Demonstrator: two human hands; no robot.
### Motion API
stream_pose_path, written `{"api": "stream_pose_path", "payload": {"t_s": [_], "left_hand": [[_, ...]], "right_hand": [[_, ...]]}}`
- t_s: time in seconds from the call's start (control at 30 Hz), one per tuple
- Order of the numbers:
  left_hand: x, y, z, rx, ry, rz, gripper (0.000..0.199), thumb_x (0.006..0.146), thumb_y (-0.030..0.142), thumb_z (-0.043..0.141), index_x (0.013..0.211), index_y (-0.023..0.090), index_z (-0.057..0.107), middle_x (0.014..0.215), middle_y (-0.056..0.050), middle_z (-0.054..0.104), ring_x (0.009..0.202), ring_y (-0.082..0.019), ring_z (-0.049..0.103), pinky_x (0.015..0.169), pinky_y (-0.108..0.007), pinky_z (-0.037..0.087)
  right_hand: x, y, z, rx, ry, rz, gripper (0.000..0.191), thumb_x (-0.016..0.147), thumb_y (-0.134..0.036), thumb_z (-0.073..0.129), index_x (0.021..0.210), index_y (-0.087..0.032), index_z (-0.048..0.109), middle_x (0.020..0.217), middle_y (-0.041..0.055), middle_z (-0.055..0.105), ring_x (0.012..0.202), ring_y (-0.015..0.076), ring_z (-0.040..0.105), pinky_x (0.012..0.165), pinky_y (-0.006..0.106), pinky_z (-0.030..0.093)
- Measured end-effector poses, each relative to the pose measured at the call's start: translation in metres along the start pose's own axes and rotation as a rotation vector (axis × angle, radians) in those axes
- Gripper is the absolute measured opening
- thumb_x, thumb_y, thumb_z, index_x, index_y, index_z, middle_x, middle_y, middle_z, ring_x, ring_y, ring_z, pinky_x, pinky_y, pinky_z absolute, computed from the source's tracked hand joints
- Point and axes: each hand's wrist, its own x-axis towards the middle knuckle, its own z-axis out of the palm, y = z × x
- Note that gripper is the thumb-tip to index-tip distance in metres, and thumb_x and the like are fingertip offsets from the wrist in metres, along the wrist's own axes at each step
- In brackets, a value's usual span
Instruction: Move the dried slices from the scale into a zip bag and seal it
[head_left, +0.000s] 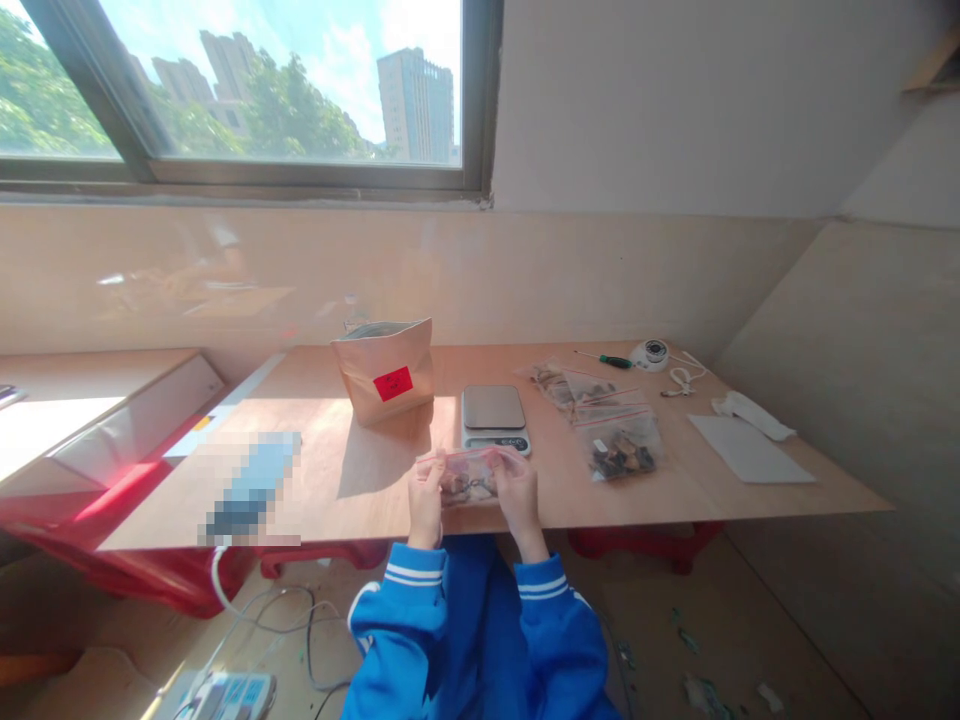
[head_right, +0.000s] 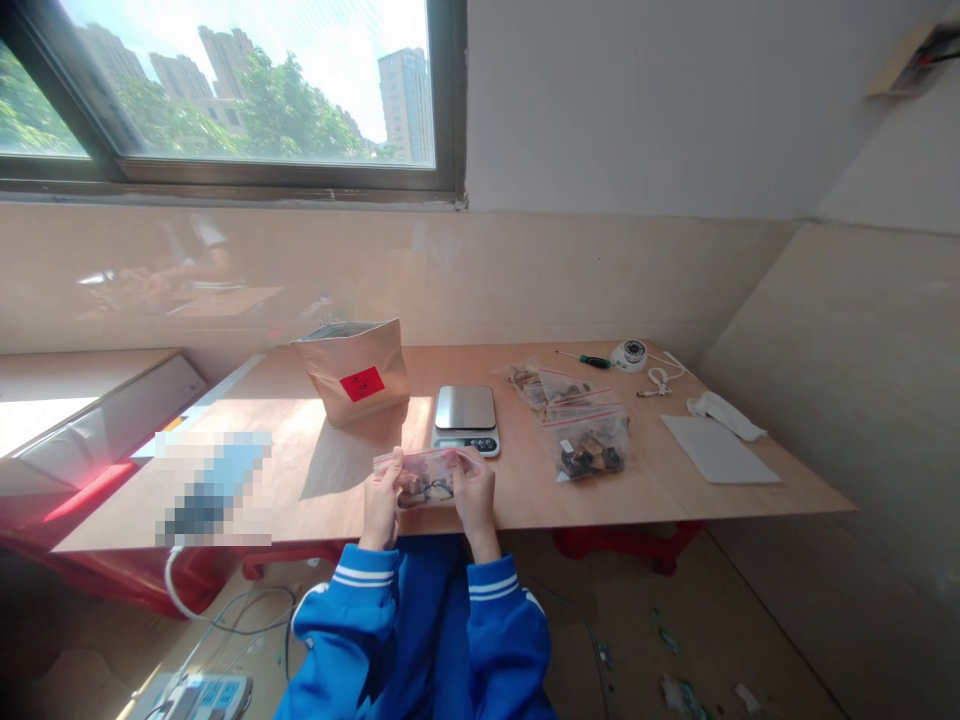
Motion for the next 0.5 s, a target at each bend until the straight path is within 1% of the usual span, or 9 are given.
{"api": "stream_pose_path", "payload": {"t_s": [0.07, 0.13, 0.2, 0.23, 0.3, 0.37, 0.4, 0.43, 0.5], "left_hand": [[0.0, 0.009, 0.001, 0.035, -0.003, 0.064, 0.056, 0.078, 0.064, 0.052, 0.088, 0.011, 0.069, 0.08, -0.009, 0.071, 0.072, -0.018, 0.065, 0.065, -0.029, 0.051], [-0.004, 0.017, 0.0, 0.083, -0.011, 0.166, 0.056, 0.08, 0.065, 0.048, 0.089, 0.013, 0.067, 0.085, -0.009, 0.07, 0.077, -0.018, 0.064, 0.07, -0.029, 0.05], [-0.018, 0.019, -0.005, 0.148, -0.035, 0.227, 0.051, 0.079, 0.066, 0.048, 0.077, 0.017, 0.062, 0.073, -0.005, 0.065, 0.07, -0.016, 0.06, 0.069, -0.028, 0.049], [-0.03, 0.015, -0.008, 0.192, -0.081, 0.222, 0.049, 0.08, 0.065, 0.049, 0.068, 0.018, 0.057, 0.066, -0.003, 0.06, 0.065, -0.015, 0.057, 0.066, -0.027, 0.048], [-0.062, -0.001, -0.018, 0.343, -0.254, 0.107, 0.047, 0.083, 0.062, 0.048, 0.061, 0.02, 0.051, 0.054, 0.001, 0.051, 0.054, -0.013, 0.05, 0.058, -0.026, 0.044], [-0.098, -0.026, -0.033, 0.5, -0.549, -0.123, 0.041, 0.084, 0.06, 0.048, 0.069, 0.023, 0.056, 0.051, 0.002, 0.049, 0.047, -0.013, 0.047, 0.049, -0.026, 0.04], [-0.116, -0.038, -0.041, 0.576, -0.664, -0.219, 0.037, 0.083, 0.059, 0.05, 0.072, 0.025, 0.058, 0.054, 0.002, 0.052, 0.049, -0.014, 0.05, 0.048, -0.026, 0.041], [-0.132, -0.048, -0.05, 0.637, -0.757, -0.258, 0.032, 0.081, 0.057, 0.055, 0.075, 0.027, 0.061, 0.062, 0.001, 0.058, 0.057, -0.017, 0.056, 0.051, -0.028, 0.046], [-0.157, -0.061, -0.066, 0.668, -0.773, -0.273, 0.023, 0.083, 0.047, 0.058, 0.094, 0.028, 0.064, 0.091, -0.004, 0.065, 0.081, -0.019, 0.062, 0.065, -0.032, 0.053]], "right_hand": [[0.005, -0.001, -0.013, -0.018, 0.029, 0.019, 0.037, 0.08, -0.052, 0.06, 0.078, -0.017, 0.067, 0.075, 0.0068, 0.069, 0.066, 0.0173, 0.062, 0.061, 0.028, 0.052], [0.013, -0.002, -0.036, -0.054, 0.129, 0.044, 0.041, 0.079, -0.056, 0.059, 0.08, -0.015, 0.067, 0.071, 0.0058, 0.067, 0.058, 0.0146, 0.058, 0.053, 0.025, 0.048], [0.021, -0.002, -0.068, -0.106, 0.27, 0.049, 0.044, 0.076, -0.058, 0.061, 0.079, -0.014, 0.066, 0.065, 0.0042, 0.064, 0.053, 0.0128, 0.054, 0.048, 0.024, 0.045], [0.025, -0.002, -0.086, -0.137, 0.333, 0.039, 0.045, 0.075, -0.058, 0.063, 0.082, -0.013, 0.066, 0.066, 0.0045, 0.064, 0.054, 0.0132, 0.055, 0.049, 0.024, 0.045], [0.03, 0.001, -0.119, -0.182, 0.419, 0.014, 0.046, 0.071, -0.056, 0.066, 0.087, -0.013, 0.067, 0.08, 0.0085, 0.068, 0.065, 0.0159, 0.061, 0.055, 0.026, 0.049], [0.03, 0.007, -0.149, -0.204, 0.524, 0.008, 0.049, 0.069, -0.057, 0.068, 0.091, -0.013, 0.067, 0.09, 0.0111, 0.069, 0.072, 0.018, 0.063, 0.061, 0.028, 0.051], [0.029, 0.011, -0.16, -0.209, 0.578, 0.018, 0.052, 0.068, -0.058, 0.068, 0.092, -0.013, 0.067, 0.091, 0.0118, 0.069, 0.073, 0.0187, 0.064, 0.062, 0.029, 0.052], [0.027, 0.015, -0.17, -0.21, 0.628, 0.033, 0.054, 0.067, -0.06, 0.068, 0.093, -0.012, 0.067, 0.091, 0.012, 0.069, 0.073, 0.0192, 0.064, 0.062, 0.03, 0.052], [0.023, 0.025, -0.184, -0.211, 0.689, 0.074, 0.058, 0.065, -0.061, 0.068, 0.096, -0.011, 0.067, 0.089, 0.0119, 0.069, 0.072, 0.0198, 0.064, 0.063, 0.032, 0.052]]}}
